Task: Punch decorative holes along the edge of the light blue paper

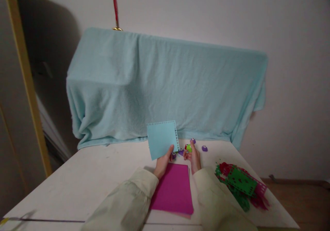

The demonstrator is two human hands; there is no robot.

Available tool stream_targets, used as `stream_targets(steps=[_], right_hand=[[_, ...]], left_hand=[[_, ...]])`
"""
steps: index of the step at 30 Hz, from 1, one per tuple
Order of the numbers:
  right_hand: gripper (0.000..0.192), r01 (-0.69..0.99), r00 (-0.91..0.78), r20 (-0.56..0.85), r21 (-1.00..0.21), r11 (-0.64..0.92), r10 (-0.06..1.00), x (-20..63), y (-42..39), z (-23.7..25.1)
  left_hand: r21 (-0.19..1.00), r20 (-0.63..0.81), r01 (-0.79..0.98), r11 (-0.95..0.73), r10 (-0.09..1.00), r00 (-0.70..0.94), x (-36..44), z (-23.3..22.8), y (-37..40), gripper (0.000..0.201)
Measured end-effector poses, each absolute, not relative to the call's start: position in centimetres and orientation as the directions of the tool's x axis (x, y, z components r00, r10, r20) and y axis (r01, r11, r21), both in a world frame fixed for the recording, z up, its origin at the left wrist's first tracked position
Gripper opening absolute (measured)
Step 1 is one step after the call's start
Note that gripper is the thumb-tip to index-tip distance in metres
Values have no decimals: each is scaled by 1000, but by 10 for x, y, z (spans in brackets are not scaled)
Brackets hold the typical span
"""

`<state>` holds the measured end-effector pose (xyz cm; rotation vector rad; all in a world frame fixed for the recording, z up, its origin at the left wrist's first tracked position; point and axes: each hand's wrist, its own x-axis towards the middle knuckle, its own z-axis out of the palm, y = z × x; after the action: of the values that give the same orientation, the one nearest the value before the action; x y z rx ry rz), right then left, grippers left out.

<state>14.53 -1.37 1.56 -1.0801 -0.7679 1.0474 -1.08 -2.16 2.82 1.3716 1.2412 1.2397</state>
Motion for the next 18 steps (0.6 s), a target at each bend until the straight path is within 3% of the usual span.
stream_targets(steps=[8, 18], right_hand=[[53, -314, 453, -82, -947, 72, 888, 154, -4, 9], [55, -241, 510, 7, -959, 151, 860, 157, -5, 8]], left_hand=[[988, 111, 112, -108, 994, -16, -9, 23, -19, 59], [988, 110, 109, -111, 994, 9, -10, 22, -17, 59]])
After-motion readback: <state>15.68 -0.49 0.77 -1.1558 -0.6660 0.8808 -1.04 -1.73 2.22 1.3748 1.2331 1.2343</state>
